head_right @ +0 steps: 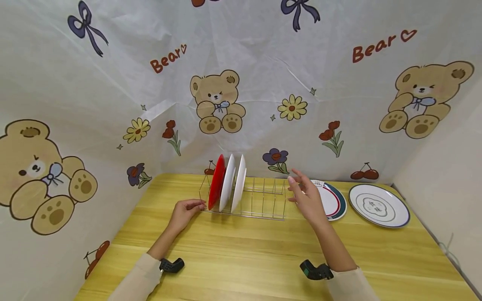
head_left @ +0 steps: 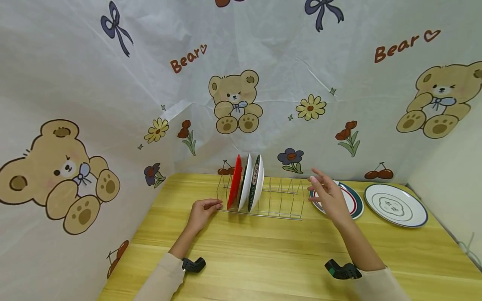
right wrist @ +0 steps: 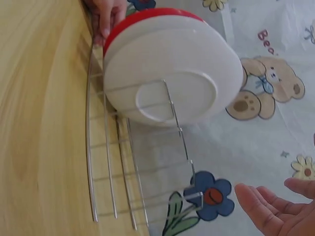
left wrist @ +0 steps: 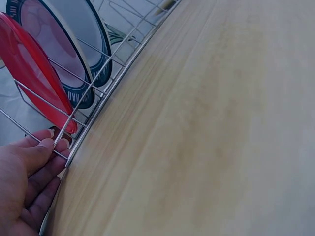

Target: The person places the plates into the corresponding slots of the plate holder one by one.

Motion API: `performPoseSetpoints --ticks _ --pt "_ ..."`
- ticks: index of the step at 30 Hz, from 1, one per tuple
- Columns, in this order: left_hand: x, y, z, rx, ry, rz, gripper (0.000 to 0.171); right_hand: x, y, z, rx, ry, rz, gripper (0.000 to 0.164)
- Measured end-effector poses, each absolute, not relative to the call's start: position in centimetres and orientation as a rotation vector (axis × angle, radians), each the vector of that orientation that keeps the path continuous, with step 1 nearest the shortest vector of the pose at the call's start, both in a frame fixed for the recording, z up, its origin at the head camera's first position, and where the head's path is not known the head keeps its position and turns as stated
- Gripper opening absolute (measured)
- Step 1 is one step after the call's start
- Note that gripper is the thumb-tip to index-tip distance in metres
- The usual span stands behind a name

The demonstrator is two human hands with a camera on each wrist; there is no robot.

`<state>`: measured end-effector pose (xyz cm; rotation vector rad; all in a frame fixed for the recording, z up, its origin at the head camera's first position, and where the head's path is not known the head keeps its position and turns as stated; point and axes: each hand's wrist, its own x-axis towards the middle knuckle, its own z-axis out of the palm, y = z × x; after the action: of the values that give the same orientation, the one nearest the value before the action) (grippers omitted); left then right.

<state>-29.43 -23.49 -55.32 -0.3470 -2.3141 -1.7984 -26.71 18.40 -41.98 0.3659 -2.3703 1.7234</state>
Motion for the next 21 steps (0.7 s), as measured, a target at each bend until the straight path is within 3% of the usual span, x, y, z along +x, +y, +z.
performPoseSetpoints --ticks 21 --pt "-29.2 -23.7 -55.4 -0.346 -2.326 -1.772 0.016 -27.8 25.7 -43.2 0.120 -2.310 1.643 0.063"
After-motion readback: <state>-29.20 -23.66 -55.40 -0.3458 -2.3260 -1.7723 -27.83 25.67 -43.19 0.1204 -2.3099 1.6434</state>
